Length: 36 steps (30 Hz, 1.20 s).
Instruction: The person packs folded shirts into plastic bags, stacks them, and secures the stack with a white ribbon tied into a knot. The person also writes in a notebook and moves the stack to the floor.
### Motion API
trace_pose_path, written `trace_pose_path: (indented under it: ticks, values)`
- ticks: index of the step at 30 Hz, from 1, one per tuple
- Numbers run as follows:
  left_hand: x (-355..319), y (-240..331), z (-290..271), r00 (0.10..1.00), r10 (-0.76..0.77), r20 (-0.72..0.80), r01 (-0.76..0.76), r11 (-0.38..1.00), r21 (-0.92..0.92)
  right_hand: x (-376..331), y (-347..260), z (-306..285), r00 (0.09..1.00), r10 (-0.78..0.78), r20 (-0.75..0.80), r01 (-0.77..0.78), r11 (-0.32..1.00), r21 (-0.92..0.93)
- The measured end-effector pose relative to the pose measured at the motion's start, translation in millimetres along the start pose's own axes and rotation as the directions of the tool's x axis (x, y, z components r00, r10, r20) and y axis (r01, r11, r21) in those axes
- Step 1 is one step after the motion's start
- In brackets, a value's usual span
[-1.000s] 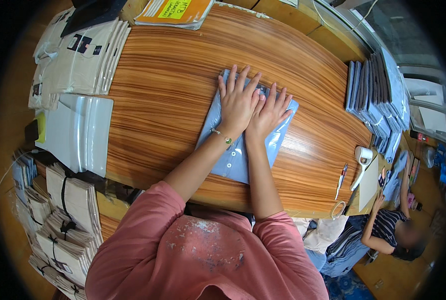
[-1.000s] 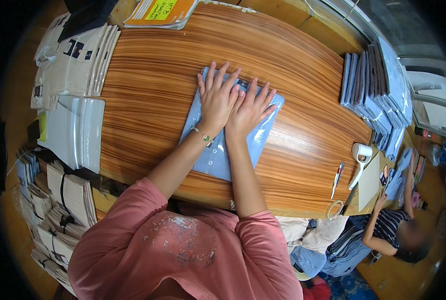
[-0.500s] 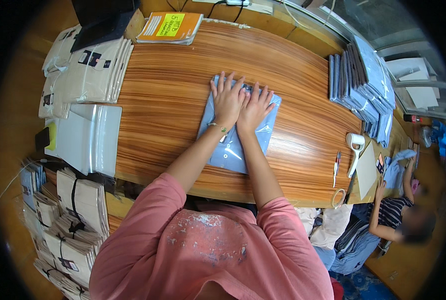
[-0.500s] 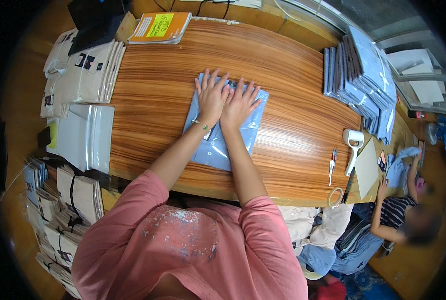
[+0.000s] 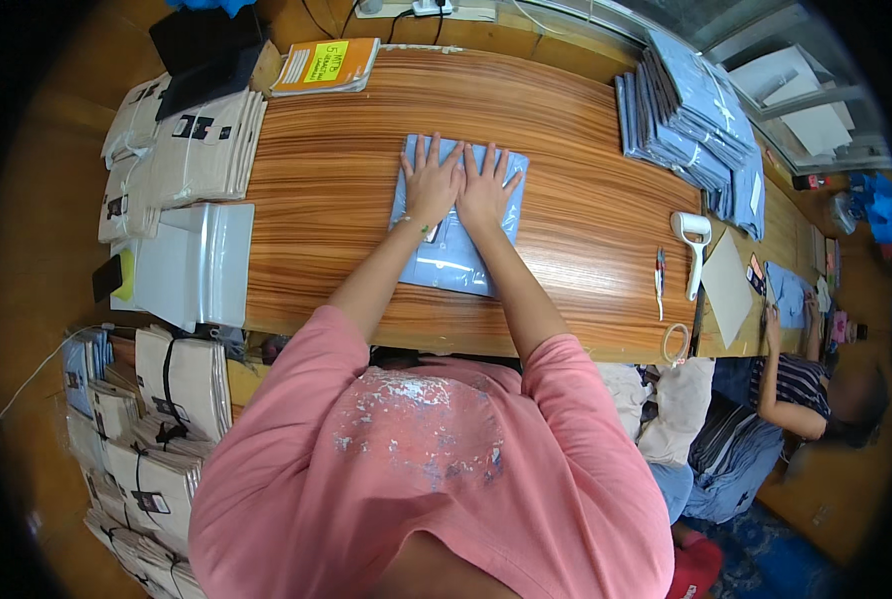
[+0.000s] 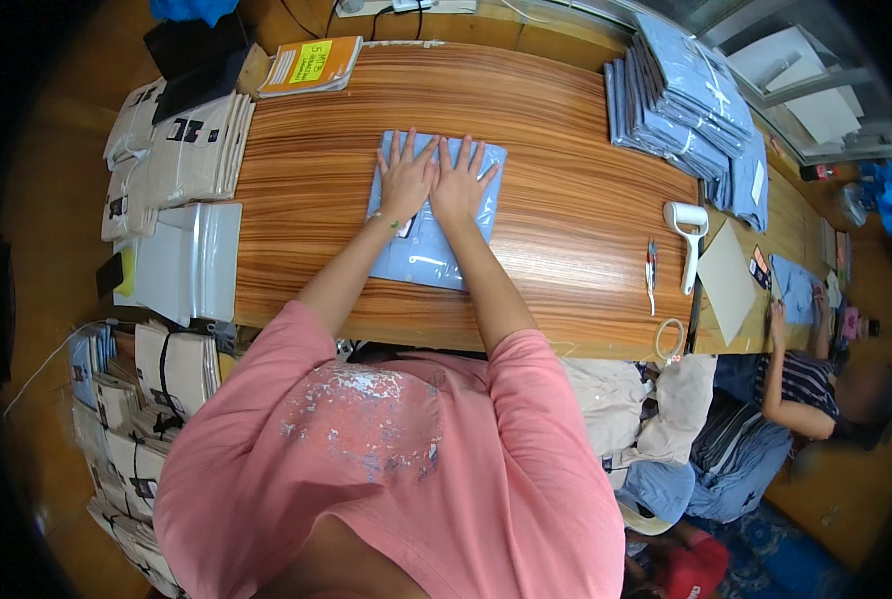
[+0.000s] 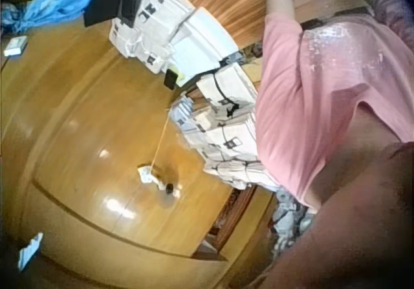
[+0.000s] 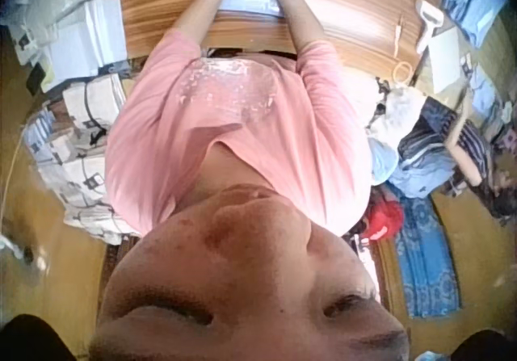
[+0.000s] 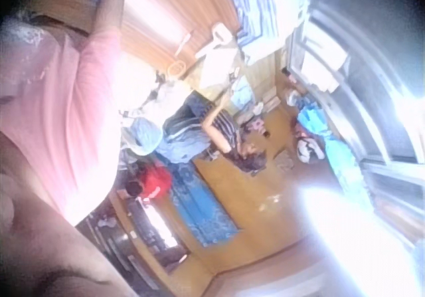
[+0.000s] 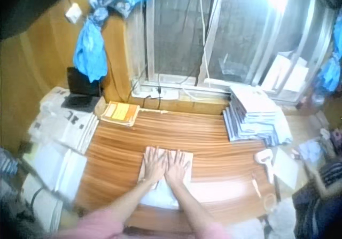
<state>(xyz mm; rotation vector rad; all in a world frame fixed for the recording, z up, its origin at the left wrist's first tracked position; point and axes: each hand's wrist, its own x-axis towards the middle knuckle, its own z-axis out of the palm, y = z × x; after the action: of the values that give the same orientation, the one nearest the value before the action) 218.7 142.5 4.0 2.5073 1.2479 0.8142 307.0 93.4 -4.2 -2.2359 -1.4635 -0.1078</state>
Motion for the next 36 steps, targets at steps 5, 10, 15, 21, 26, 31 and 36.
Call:
trace_pose_path:
  ticks: [5, 10, 15, 21, 26, 31, 36]
  values:
    - [-4.4, 6.7, 12.7, 0.997, 0.007, 0.077, -0.014, 0.996, 0.087, -9.7, 11.8, 2.5, 0.998, 0.004, 0.059, 0.0, 0.998, -0.062]
    - [-9.0, -3.0, 3.0, 0.992, -0.028, 0.122, 0.005, 0.983, 0.184, -8.6, -0.4, 9.9, 0.995, -0.013, 0.096, 0.016, 0.999, -0.03]
    - [-1.8, 6.5, 4.1, 0.987, -0.02, 0.158, -0.003, 0.99, 0.144, -5.6, 5.1, -1.7, 0.997, 0.032, 0.066, -0.035, 0.998, 0.042]
    - [-0.2, 10.3, -3.0, 0.974, -0.078, 0.213, 0.05, 0.99, 0.133, -6.4, 2.3, -4.8, 0.997, 0.029, 0.068, -0.035, 0.996, 0.084]
    - [-1.2, 7.6, 3.0, 0.983, -0.058, 0.172, 0.04, 0.993, 0.107, -3.9, 6.3, -9.5, 0.998, 0.039, 0.059, -0.046, 0.99, 0.134]
    - [4.2, 18.8, -1.7, 0.983, -0.077, 0.166, 0.058, 0.991, 0.117, 33.6, 79.8, -60.0, 0.986, 0.156, -0.059, -0.072, 0.72, 0.69]
    - [5.4, 18.9, -3.5, 0.983, -0.093, 0.158, 0.074, 0.99, 0.117, 141.3, 234.7, -203.0, 0.823, 0.139, -0.55, -0.005, 0.971, 0.238]
